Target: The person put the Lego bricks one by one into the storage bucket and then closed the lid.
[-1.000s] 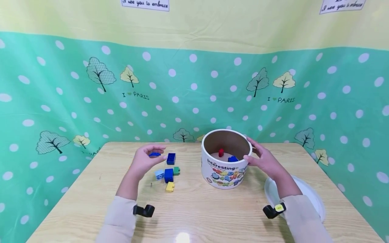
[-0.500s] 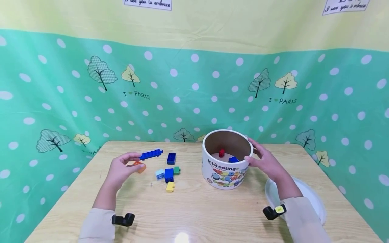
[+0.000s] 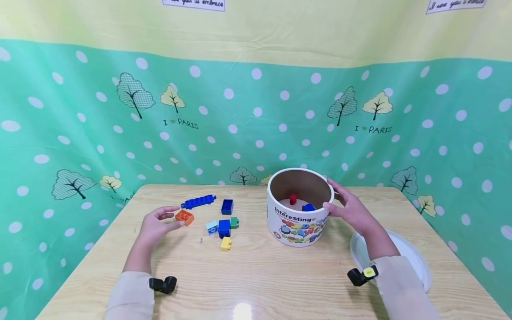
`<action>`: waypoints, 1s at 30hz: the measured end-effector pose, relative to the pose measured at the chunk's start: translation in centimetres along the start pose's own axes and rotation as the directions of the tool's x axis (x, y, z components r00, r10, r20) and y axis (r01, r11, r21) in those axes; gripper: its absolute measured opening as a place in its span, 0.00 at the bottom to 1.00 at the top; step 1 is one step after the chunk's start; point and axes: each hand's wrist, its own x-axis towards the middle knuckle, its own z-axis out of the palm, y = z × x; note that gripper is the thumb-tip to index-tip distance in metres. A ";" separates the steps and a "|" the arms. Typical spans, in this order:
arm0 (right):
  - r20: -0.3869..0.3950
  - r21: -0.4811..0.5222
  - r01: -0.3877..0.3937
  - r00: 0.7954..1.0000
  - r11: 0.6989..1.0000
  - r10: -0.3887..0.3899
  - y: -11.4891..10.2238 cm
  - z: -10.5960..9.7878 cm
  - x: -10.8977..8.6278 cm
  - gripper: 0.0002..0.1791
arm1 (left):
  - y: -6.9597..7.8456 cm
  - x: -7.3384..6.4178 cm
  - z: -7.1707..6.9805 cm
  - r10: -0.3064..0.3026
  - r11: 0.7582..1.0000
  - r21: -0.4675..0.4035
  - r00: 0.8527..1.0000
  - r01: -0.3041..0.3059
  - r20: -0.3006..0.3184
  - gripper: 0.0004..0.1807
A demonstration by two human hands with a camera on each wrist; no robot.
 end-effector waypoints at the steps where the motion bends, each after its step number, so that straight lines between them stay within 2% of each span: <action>1: -0.001 0.004 -0.002 1.000 1.000 0.002 0.0 0.0 0.0 0.40 | -0.1 0.1 0.1 -0.007 1.000 0.007 1.000 0.007 0.011 0.35; 5: -0.004 0.018 -0.005 1.000 1.000 0.005 0.1 -0.2 -0.1 0.40 | -0.6 0.7 0.4 -0.036 0.999 0.015 0.999 0.035 0.033 0.38; 9: -0.008 0.003 -0.016 1.000 1.000 0.016 0.3 -0.2 -0.1 0.41 | -0.9 1.1 0.6 -0.040 0.999 0.012 0.998 0.039 0.044 0.41; 17: -0.018 -0.024 -0.038 0.999 0.999 0.038 0.1 -0.1 0.0 0.42 | -1.6 1.8 0.8 -0.015 0.999 0.047 0.998 0.012 0.067 0.45; 23: -0.014 -0.012 -0.029 0.999 1.000 0.029 0.0 -0.2 0.0 0.42 | -1.6 2.3 1.1 0.009 0.995 0.097 0.999 -0.014 0.054 0.48; 30: -0.012 -0.012 -0.028 1.000 1.000 0.028 0.0 -0.1 0.0 0.41 | -1.6 2.5 1.4 -0.001 0.991 0.136 1.000 -0.002 0.018 0.47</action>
